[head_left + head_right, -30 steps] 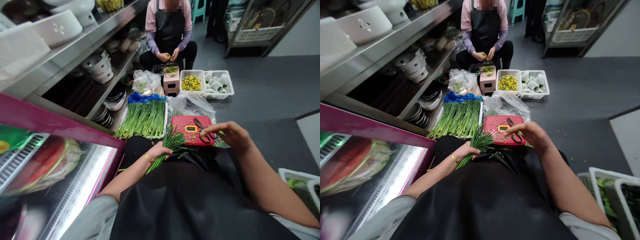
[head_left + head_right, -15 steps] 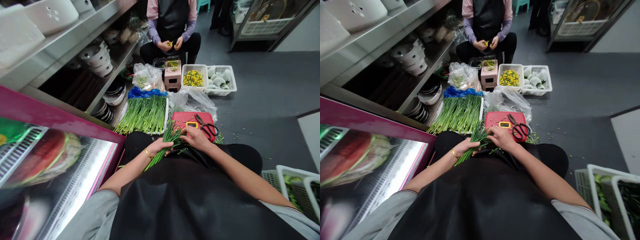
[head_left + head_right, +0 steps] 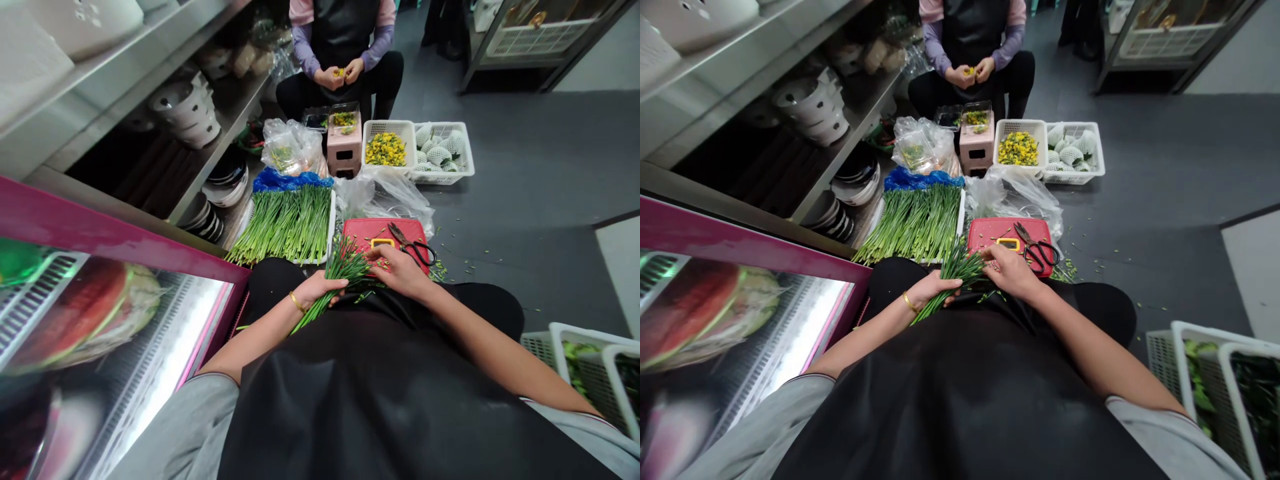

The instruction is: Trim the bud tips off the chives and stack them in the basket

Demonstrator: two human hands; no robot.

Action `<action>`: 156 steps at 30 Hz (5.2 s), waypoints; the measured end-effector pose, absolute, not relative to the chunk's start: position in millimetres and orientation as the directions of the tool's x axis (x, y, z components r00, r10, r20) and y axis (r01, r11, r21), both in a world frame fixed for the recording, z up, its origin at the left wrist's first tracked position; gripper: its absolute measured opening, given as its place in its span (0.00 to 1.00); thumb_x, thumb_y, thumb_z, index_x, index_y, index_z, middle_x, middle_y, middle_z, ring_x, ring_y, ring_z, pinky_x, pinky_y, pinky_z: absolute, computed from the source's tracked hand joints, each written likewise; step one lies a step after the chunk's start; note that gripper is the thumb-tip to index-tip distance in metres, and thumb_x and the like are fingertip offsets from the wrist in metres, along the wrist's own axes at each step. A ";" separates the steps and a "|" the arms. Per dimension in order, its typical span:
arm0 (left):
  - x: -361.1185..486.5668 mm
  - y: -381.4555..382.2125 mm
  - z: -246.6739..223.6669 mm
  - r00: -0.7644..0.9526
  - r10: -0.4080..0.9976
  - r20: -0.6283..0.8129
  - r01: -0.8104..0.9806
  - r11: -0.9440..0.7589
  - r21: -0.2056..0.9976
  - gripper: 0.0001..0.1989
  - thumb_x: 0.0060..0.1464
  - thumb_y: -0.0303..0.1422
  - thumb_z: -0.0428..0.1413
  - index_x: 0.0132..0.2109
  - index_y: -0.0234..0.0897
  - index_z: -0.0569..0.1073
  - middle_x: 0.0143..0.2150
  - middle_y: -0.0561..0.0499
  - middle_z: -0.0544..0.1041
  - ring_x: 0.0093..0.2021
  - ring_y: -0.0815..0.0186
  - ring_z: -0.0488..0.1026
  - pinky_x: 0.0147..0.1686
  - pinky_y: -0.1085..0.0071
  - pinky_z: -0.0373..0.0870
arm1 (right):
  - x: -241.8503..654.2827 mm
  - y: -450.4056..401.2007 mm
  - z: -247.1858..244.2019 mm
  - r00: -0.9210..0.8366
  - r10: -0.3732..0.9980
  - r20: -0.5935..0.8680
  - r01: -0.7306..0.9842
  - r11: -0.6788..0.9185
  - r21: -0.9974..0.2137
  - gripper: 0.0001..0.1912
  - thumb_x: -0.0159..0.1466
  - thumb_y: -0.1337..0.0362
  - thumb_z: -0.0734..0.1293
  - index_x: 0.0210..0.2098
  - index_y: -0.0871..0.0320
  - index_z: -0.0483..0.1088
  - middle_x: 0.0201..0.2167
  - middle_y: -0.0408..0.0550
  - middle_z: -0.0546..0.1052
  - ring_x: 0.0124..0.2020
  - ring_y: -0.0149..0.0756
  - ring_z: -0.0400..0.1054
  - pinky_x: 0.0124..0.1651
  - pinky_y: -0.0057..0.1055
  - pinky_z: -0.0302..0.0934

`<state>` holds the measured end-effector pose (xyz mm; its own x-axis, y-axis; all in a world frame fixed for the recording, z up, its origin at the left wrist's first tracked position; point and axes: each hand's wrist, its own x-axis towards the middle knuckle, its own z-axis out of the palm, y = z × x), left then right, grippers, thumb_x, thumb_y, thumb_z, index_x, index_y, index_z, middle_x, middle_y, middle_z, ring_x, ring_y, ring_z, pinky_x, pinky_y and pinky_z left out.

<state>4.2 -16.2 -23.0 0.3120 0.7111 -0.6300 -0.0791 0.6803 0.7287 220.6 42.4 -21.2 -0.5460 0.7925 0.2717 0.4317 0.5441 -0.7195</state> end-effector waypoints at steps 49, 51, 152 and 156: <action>4.7 -13.7 -33.3 0.350 0.691 -0.633 -0.076 0.694 0.716 0.26 0.33 0.47 0.68 0.30 0.31 0.68 0.19 0.55 0.69 0.14 0.74 0.63 0.14 0.76 0.55 | 202.4 31.6 -37.5 -0.637 0.765 -0.095 0.397 0.220 -0.891 0.09 0.55 0.63 0.67 0.34 0.61 0.74 0.28 0.46 0.73 0.29 0.32 0.66 0.33 0.29 0.61; 5.5 -14.3 -32.6 0.343 0.691 -0.637 -0.079 0.697 0.713 0.27 0.32 0.48 0.68 0.32 0.31 0.68 0.19 0.56 0.69 0.14 0.74 0.63 0.14 0.77 0.54 | 201.1 29.9 -38.4 -0.622 0.781 -0.050 0.403 0.266 -0.876 0.08 0.54 0.66 0.66 0.33 0.61 0.73 0.29 0.46 0.73 0.29 0.31 0.66 0.34 0.29 0.61; 16.2 -15.0 -29.3 0.346 0.699 -0.625 0.095 0.637 0.765 0.25 0.42 0.51 0.63 0.25 0.32 0.66 0.17 0.56 0.67 0.14 0.74 0.62 0.14 0.75 0.57 | 246.0 61.7 -33.4 -0.096 0.993 0.061 0.223 0.082 -0.971 0.12 0.51 0.61 0.66 0.35 0.57 0.73 0.36 0.47 0.77 0.38 0.37 0.69 0.47 0.37 0.62; 17.2 -14.0 -28.4 0.354 0.699 -0.621 0.116 0.626 0.771 0.24 0.42 0.50 0.63 0.25 0.32 0.67 0.17 0.56 0.67 0.14 0.74 0.62 0.15 0.76 0.58 | 245.5 49.2 -15.9 -0.543 0.782 0.306 0.445 0.577 -0.684 0.10 0.58 0.62 0.65 0.39 0.55 0.74 0.39 0.49 0.77 0.45 0.40 0.68 0.51 0.39 0.59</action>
